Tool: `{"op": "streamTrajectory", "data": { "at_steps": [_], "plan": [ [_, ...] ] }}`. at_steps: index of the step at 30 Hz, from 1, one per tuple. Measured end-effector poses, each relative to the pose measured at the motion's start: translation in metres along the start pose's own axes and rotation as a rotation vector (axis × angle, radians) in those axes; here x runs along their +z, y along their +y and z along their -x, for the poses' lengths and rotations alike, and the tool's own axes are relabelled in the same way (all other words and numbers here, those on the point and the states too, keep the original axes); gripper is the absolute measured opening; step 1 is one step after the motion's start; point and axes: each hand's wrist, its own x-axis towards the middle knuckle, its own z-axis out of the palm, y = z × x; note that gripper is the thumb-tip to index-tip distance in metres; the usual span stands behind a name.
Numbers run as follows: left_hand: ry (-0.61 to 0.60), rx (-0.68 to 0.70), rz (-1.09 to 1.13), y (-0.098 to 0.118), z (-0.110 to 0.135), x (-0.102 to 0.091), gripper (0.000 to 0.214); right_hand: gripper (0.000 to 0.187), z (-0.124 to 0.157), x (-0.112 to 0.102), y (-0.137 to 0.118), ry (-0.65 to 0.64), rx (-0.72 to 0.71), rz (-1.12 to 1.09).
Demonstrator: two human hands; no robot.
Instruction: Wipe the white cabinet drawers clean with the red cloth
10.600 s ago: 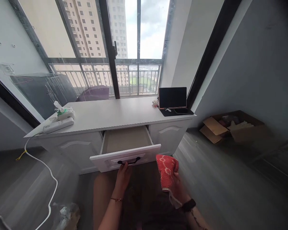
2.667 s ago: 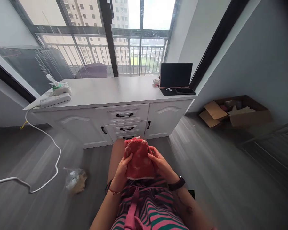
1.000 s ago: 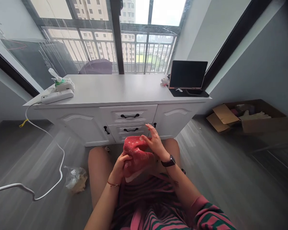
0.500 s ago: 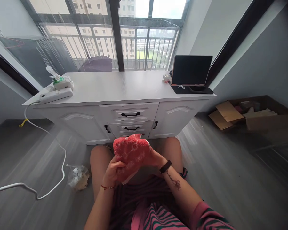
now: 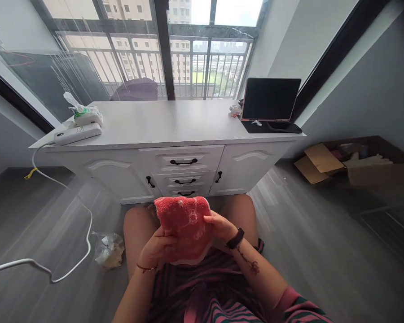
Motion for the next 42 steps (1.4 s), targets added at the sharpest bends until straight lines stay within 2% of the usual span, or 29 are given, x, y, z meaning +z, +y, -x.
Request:
{"op": "streamTrajectory", "data": {
  "at_steps": [3,4,6,10,12,15,18,19,23,26,28,29,31,34,35,37,40,42],
  "plan": [
    [0.006,0.024,0.004,0.001,0.002,0.001,0.035,0.043,0.004,0.003,-0.007,0.000,0.060,-0.160],
    [0.006,0.039,-0.022,0.001,0.001,0.001,0.032,0.039,0.005,0.003,-0.010,0.023,0.042,-0.142],
    [0.037,0.132,-0.132,0.000,-0.004,0.004,0.026,0.032,0.009,0.001,-0.015,0.082,-0.043,0.016],
    [0.231,0.513,-0.437,-0.001,-0.020,0.006,0.021,0.021,0.016,-0.006,-0.019,0.311,-0.305,0.480],
    [0.280,0.639,-0.469,-0.001,-0.023,0.007,0.014,0.017,0.021,-0.009,-0.017,0.424,-0.400,0.612],
    [0.147,0.679,-0.412,0.001,-0.022,0.009,0.008,0.017,0.026,-0.009,-0.014,0.406,-0.453,0.610],
    [0.041,0.609,-0.416,0.005,-0.021,0.010,0.014,0.024,0.025,-0.007,-0.011,0.345,-0.379,0.478],
    [0.041,0.568,-0.421,0.006,-0.023,0.009,0.021,0.030,0.024,-0.005,-0.012,0.342,-0.339,0.448],
    [-0.010,0.378,-0.424,0.012,-0.034,0.004,0.042,0.084,0.015,-0.003,-0.016,0.302,-0.212,0.344],
    [-0.063,0.351,-0.459,0.020,-0.038,-0.002,0.044,0.096,0.010,-0.006,-0.014,0.289,-0.166,0.223],
    [-0.084,0.409,-0.514,0.029,-0.033,-0.003,0.040,0.098,0.010,-0.012,-0.009,0.282,-0.142,0.131],
    [-0.132,0.448,-0.564,0.034,-0.028,-0.002,0.032,0.096,0.011,-0.016,-0.007,0.272,-0.125,0.087],
    [-0.310,0.496,-0.708,0.047,-0.016,0.004,0.019,0.085,0.014,-0.025,-0.003,0.251,-0.082,0.000],
    [-0.644,0.508,-0.973,0.063,-0.002,0.022,0.034,0.066,0.015,-0.040,-0.006,0.270,-0.081,-0.132],
    [-0.716,0.512,-1.062,0.067,-0.002,0.029,0.035,0.063,0.014,-0.044,-0.008,0.274,-0.106,-0.150],
    [-0.830,0.492,-1.204,0.071,-0.008,0.042,0.030,0.065,0.008,-0.046,-0.014,0.179,-0.132,-0.083],
    [-0.941,0.351,-1.186,0.073,-0.029,0.049,0.022,0.082,-0.006,-0.043,-0.016,-0.215,0.008,0.177],
    [-0.956,0.223,-1.080,0.072,-0.048,0.043,0.025,0.070,-0.017,-0.042,-0.008,-0.380,0.133,0.277]
  ]
}}
